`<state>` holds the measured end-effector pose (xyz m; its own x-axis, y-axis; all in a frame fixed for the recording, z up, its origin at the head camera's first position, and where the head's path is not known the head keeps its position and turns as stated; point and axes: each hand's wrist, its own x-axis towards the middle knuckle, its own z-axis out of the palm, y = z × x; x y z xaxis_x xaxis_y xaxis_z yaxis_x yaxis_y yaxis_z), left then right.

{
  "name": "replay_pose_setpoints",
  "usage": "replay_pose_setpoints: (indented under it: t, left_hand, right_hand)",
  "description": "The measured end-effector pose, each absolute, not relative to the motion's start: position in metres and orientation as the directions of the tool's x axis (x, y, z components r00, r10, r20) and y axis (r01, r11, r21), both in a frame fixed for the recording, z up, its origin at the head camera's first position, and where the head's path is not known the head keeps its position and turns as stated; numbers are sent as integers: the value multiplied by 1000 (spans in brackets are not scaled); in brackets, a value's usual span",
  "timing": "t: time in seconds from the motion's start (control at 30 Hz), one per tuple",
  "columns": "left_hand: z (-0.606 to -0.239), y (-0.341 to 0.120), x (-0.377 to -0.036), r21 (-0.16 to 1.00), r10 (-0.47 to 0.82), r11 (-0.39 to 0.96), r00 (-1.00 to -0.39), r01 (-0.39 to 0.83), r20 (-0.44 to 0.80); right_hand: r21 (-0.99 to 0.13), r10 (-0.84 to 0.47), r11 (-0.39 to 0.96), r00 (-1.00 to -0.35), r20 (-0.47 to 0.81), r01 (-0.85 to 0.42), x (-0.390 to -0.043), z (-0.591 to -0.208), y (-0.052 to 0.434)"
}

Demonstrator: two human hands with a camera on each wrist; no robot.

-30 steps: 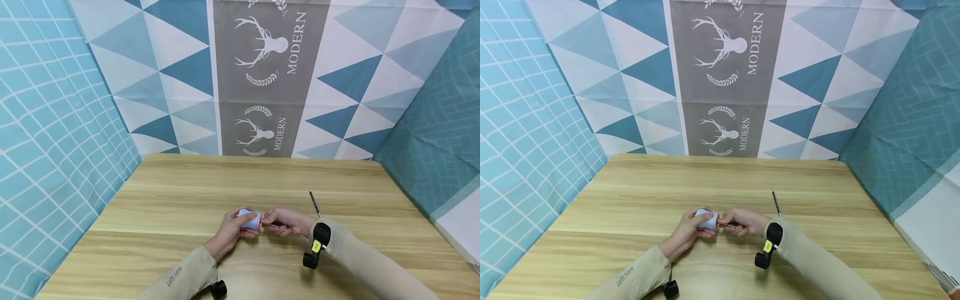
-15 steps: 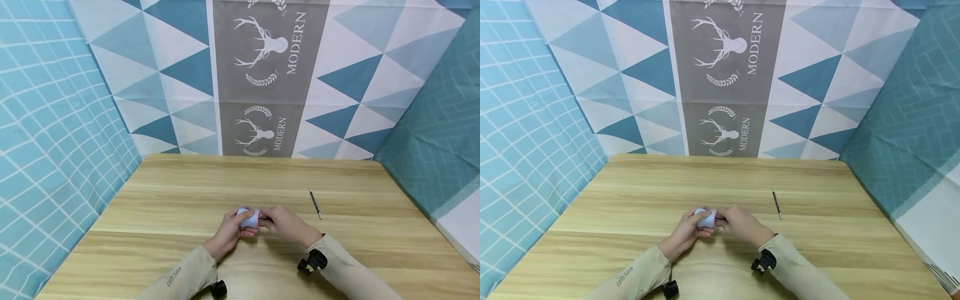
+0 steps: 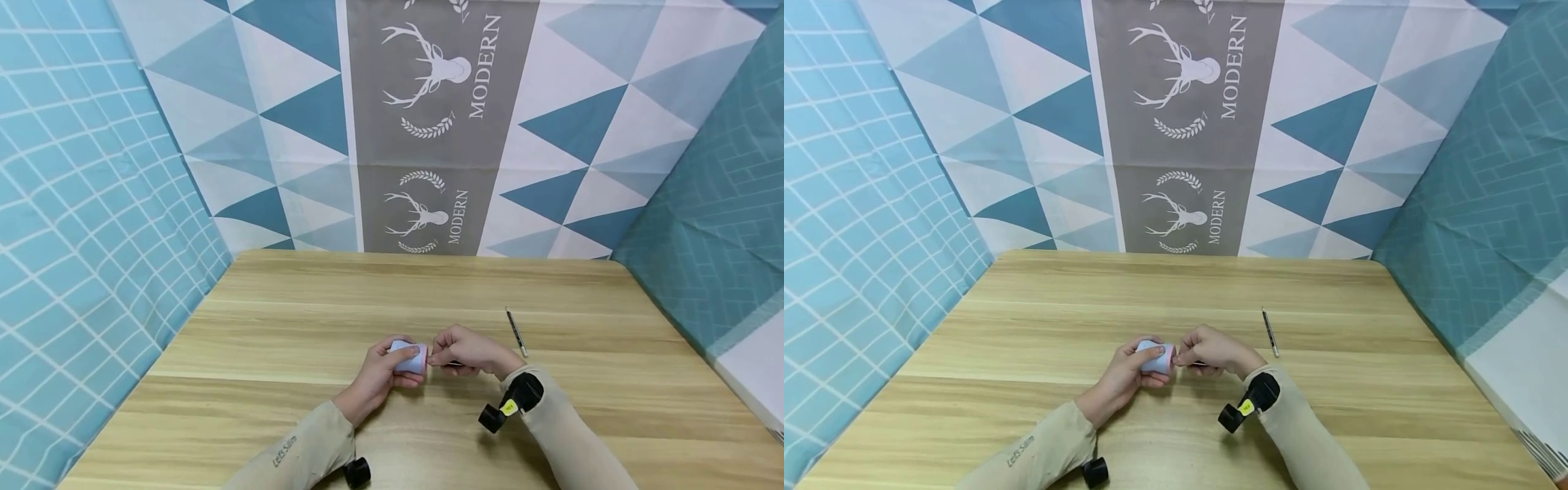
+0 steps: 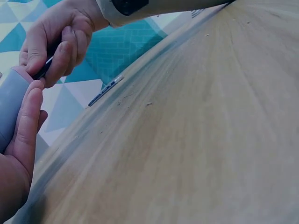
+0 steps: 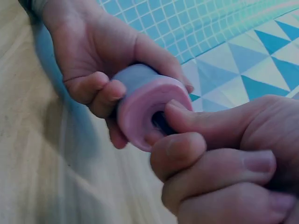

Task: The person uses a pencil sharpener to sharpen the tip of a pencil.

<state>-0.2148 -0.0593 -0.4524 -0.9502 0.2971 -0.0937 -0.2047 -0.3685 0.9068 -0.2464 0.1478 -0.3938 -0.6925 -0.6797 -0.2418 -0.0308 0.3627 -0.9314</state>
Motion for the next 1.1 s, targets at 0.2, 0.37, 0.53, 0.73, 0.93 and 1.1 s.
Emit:
replay_pose_setpoints:
  t: [0.2,0.37,0.53,0.73,0.93,1.1]
  left_hand:
    - [-453,-60,-215,900,313,-378,-945,-218,-97]
    - [-452,-61,-219,883,262,-418,-959,-216,-111]
    - [-452,-62,-220,871,252,-437,-960,-227,-124]
    - [-451,-63,-219,861,237,-453,-962,-230,-133]
    - [-451,-65,-219,857,244,-453,-959,-245,-144]
    - [-451,-65,-220,863,266,-441,-954,-246,-137]
  right_hand:
    - [-915,-719,392,-653,-238,-99,-243,-385,157]
    - [-905,-703,414,-666,-249,-99,-240,-377,171]
    - [-904,-706,412,-666,-240,-112,-244,-375,180]
    - [-912,-670,390,-719,-184,-130,-253,-377,192]
    - [-909,-539,390,-837,-95,-148,-264,-369,216]
    - [-907,-342,412,-938,-64,-89,-272,-365,246]
